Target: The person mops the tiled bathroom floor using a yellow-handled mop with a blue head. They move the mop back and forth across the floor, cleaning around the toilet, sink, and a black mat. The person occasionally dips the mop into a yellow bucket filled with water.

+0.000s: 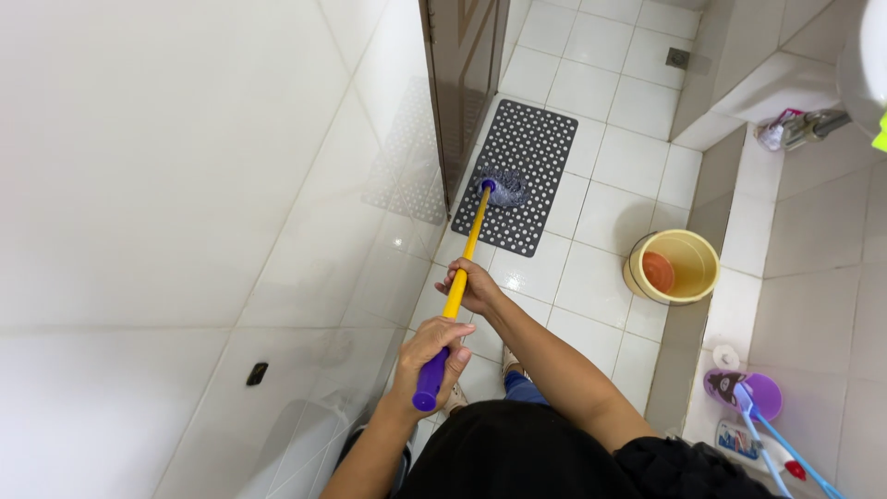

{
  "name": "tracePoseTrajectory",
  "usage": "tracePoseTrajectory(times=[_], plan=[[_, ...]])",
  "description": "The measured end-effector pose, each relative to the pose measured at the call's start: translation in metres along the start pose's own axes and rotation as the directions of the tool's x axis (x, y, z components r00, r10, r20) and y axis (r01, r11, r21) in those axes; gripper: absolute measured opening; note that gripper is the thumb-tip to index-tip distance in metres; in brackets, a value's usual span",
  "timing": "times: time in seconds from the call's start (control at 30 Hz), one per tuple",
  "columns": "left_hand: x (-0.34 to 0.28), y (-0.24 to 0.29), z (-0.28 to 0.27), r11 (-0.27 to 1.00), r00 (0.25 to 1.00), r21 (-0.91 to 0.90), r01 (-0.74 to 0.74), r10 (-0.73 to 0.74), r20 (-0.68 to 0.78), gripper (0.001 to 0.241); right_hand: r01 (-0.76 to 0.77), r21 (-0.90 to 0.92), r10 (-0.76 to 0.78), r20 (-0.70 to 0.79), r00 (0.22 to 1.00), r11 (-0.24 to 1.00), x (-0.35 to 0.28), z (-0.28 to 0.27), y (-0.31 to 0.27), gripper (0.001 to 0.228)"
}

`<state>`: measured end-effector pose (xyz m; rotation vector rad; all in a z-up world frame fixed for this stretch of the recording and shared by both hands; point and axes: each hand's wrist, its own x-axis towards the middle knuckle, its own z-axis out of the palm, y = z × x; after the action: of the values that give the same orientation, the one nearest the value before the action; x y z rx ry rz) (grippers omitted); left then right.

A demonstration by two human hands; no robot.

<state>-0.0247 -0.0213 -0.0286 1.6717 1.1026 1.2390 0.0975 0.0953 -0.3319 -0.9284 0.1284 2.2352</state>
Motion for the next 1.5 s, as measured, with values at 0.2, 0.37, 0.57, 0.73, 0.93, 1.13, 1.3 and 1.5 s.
tracePoseTrajectory(times=[0.2,0.37,0.57,0.73,0.93,1.13,1.3,1.5], plan=[[-0.006,-0.104,0.069,0.998,0.995,0.001,0.061,-0.061,-0.078,0.028,-0.015,-0.319,-0.028,-0.129,0.991,0.948,0.082,-0.088,-0.056,0.019],[0.019,-0.182,0.087,0.998,0.993,0.016,0.053,-0.051,-0.106,0.020,-0.091,-0.425,0.025,-0.159,0.987,0.901,0.022,-0.049,-0.087,0.041],[0.068,-0.205,0.128,0.993,0.994,0.104,-0.056,0.065,-0.086,0.011,-0.010,-0.238,-0.004,-0.058,0.998,0.971,0.028,-0.063,-0.122,0.043],[0.132,-0.186,0.154,0.985,0.980,0.083,-0.148,0.157,-0.120,0.015,0.046,-0.082,-0.053,-0.085,0.995,0.996,0.016,-0.047,-0.161,0.046],[0.205,-0.150,0.138,0.998,0.993,-0.058,-0.020,0.013,-0.119,0.022,0.269,0.012,-0.230,0.556,0.799,0.963,0.040,-0.026,-0.208,0.038],[0.259,-0.100,0.091,0.984,0.939,-0.147,-0.101,0.046,-0.340,0.019,0.365,-0.028,-0.347,0.248,0.904,0.931,-0.007,0.098,-0.214,0.032],[0.248,-0.088,0.091,0.939,0.918,-0.342,-0.030,-0.109,-0.382,0.013,0.403,0.052,-0.396,0.332,0.856,0.914,0.021,0.072,-0.213,0.030],[0.200,-0.119,0.109,0.944,0.893,-0.117,-0.310,0.246,-0.377,0.003,0.301,0.192,-0.345,0.271,0.899,0.934,0.015,0.054,-0.201,0.026]])
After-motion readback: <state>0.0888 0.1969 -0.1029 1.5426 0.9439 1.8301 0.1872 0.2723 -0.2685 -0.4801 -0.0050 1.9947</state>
